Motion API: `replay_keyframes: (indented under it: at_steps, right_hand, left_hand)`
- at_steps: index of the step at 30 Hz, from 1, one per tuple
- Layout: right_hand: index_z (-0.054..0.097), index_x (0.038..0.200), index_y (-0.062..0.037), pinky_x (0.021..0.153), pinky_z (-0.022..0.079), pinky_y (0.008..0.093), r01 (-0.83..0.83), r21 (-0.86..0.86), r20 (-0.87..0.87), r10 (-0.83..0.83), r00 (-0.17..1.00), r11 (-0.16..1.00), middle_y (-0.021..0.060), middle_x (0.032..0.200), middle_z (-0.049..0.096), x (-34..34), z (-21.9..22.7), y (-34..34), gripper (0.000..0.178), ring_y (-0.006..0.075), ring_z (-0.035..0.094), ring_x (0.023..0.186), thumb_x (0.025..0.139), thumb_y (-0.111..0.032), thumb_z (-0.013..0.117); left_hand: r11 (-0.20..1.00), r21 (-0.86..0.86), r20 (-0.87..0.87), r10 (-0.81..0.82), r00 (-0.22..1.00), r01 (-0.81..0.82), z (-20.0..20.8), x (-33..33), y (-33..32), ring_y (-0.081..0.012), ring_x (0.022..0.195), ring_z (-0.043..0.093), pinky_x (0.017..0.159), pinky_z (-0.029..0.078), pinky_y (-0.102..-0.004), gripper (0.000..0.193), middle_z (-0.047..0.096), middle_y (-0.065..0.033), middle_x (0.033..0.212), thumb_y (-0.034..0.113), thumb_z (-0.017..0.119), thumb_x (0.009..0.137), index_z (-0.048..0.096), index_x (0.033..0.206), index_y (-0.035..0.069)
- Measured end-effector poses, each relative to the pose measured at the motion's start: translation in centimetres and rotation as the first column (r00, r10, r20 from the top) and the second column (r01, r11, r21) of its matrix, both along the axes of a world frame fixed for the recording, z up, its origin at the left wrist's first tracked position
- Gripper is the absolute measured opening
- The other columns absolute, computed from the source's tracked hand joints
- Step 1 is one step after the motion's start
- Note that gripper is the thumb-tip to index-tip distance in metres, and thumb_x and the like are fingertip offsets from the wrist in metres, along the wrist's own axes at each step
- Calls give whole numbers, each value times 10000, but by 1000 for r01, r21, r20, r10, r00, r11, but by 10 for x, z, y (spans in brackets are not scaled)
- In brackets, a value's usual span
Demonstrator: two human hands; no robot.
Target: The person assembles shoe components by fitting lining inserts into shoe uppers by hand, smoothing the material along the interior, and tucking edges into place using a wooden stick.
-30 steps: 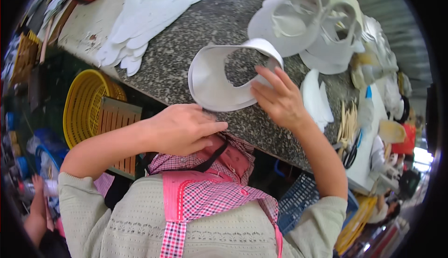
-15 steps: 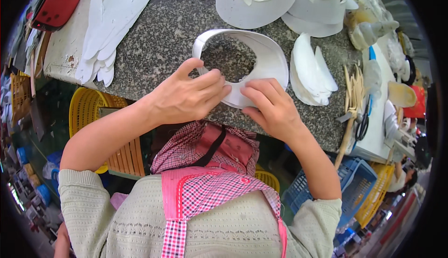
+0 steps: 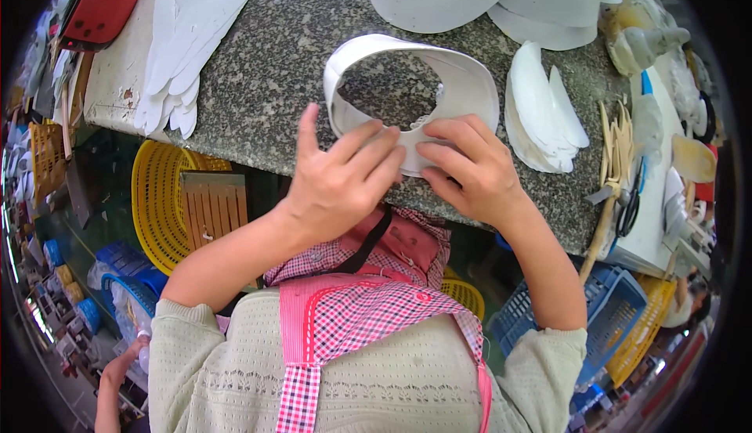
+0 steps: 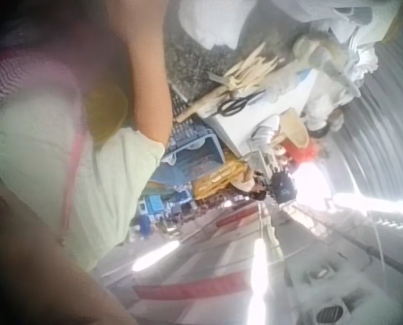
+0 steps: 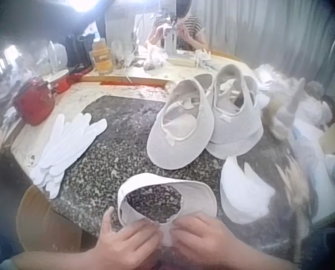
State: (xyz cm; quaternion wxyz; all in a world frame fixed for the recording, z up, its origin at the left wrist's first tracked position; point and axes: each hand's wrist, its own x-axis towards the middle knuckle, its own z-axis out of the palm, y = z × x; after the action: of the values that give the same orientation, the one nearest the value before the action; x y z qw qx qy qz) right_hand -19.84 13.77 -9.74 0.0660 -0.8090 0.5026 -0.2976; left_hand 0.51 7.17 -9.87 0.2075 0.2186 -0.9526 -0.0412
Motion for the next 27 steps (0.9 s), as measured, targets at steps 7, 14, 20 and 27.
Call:
replay_keyframes:
  at_steps: [7,14,20,27]
  right_hand:
    - [572,884,-22,716,460,369,96,59,152,-104,983,994,108,939,525,14,-2,2,326,276,526,831,603,-106,713]
    - [565,787,-44,666,448,367,307,16,206,-303,930,952,81,887,517,26,-13,-5,193,263,524,778,634,-56,684]
    - [631,892,-75,701,467,352,175,37,134,-179,975,984,86,925,525,17,-9,1,281,256,532,823,618,-55,689]
    - [629,1108,-142,846,435,365,109,145,-26,-107,994,983,81,1105,485,22,3,14,521,251,484,988,596,-171,723]
  left_hand:
    - [974,-161,162,-132,978,159,22,-18,-11,-152,724,568,789,394,-411,155,596,-21,774,156,599,689,598,826,85]
    - [993,78,8,-94,996,93,14,-11,-19,-205,680,559,577,456,-326,197,582,-45,762,62,633,674,614,870,64]
    - [993,65,-76,-93,993,98,-2,3,-18,-219,800,592,703,492,-330,341,624,-53,897,47,635,625,662,966,49]
    - [987,46,121,-160,980,156,-1,25,-2,-235,1022,557,844,447,-363,474,571,-111,1171,171,625,709,583,1148,-2]
